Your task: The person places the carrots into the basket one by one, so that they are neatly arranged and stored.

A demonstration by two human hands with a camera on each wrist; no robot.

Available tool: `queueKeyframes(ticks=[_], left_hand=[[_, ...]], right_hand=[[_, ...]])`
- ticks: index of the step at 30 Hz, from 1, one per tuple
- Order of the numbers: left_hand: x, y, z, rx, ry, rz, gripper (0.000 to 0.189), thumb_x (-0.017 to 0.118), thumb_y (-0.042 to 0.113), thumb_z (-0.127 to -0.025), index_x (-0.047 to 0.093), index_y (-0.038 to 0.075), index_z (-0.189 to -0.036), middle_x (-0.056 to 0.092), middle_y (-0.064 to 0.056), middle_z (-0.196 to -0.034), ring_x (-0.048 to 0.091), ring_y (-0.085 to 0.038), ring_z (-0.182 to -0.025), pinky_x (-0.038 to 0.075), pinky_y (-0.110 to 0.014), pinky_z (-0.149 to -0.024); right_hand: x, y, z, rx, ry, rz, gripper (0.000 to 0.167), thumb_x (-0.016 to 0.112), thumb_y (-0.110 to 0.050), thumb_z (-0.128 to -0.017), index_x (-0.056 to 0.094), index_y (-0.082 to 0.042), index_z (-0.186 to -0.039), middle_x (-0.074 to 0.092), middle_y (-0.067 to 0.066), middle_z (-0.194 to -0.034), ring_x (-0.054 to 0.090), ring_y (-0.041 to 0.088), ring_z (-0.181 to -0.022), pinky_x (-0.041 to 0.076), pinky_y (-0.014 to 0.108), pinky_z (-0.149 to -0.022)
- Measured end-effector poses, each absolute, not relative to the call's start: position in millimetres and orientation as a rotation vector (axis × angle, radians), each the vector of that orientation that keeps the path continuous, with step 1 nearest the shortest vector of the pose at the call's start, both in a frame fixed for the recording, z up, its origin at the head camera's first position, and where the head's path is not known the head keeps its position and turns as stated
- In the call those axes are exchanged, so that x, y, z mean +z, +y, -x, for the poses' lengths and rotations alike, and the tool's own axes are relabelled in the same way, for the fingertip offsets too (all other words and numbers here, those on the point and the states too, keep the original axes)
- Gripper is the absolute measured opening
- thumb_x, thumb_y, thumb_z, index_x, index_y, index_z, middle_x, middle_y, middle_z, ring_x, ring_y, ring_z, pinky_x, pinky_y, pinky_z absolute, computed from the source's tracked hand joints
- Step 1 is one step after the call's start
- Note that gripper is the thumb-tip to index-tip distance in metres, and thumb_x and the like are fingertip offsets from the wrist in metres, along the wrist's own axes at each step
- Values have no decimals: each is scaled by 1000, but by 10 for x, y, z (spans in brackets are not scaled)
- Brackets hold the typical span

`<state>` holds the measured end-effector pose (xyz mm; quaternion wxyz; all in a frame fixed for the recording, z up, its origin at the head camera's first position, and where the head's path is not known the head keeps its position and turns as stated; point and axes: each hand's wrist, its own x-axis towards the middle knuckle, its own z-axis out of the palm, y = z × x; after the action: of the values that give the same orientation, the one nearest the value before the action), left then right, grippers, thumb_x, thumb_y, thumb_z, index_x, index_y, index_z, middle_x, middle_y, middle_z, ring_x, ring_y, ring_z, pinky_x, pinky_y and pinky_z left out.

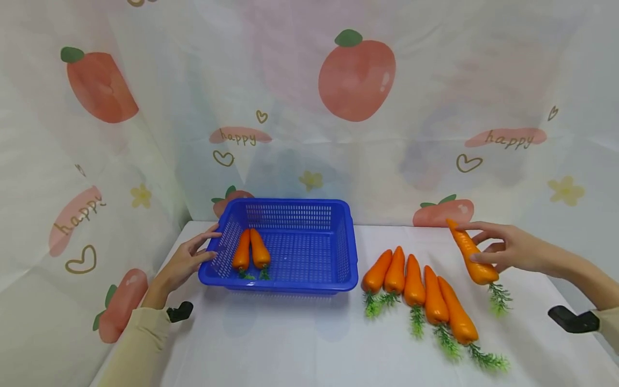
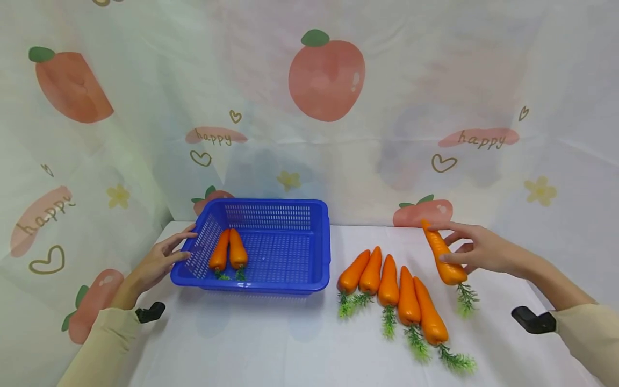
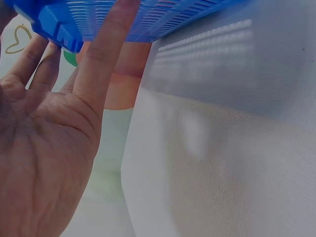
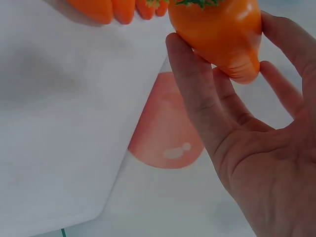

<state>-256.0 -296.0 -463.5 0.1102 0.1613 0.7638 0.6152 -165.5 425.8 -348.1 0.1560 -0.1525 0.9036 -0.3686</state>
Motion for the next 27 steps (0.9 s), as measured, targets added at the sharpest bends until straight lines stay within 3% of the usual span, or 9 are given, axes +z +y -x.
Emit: queueKeyframes(ticks=[13,20,27], left_hand=[[-4652,-2958,2574,1814,2240,-478,54,61,13,-103,43,5,-153,11,-2,-173,23,-49,-151,59,-43,-90],[-4659,-2975,2580,1811,2242,-472,53,61,14,-103,44,6,-153,12,0,-173,21,-48,-152,59,-43,-91],[-4658,-2973,2580,1818,2229,-469,53,61,14,-103,44,7,-153,12,1,-173,22,-48,-152,59,-43,-91]], right_hand=[[-3258,4114,1726,-1063,2628,447,70,70,-12,-98,34,-14,-159,48,35,-137,70,13,-95,64,39,-68],[-3164,3951,1825,-1078,2593,465,67,70,-12,-98,37,-17,-156,48,29,-139,69,24,-97,64,40,-69],[-3031,3679,1981,-1049,2577,507,66,71,-17,-97,40,-14,-156,57,22,-131,67,24,-98,64,41,-69]])
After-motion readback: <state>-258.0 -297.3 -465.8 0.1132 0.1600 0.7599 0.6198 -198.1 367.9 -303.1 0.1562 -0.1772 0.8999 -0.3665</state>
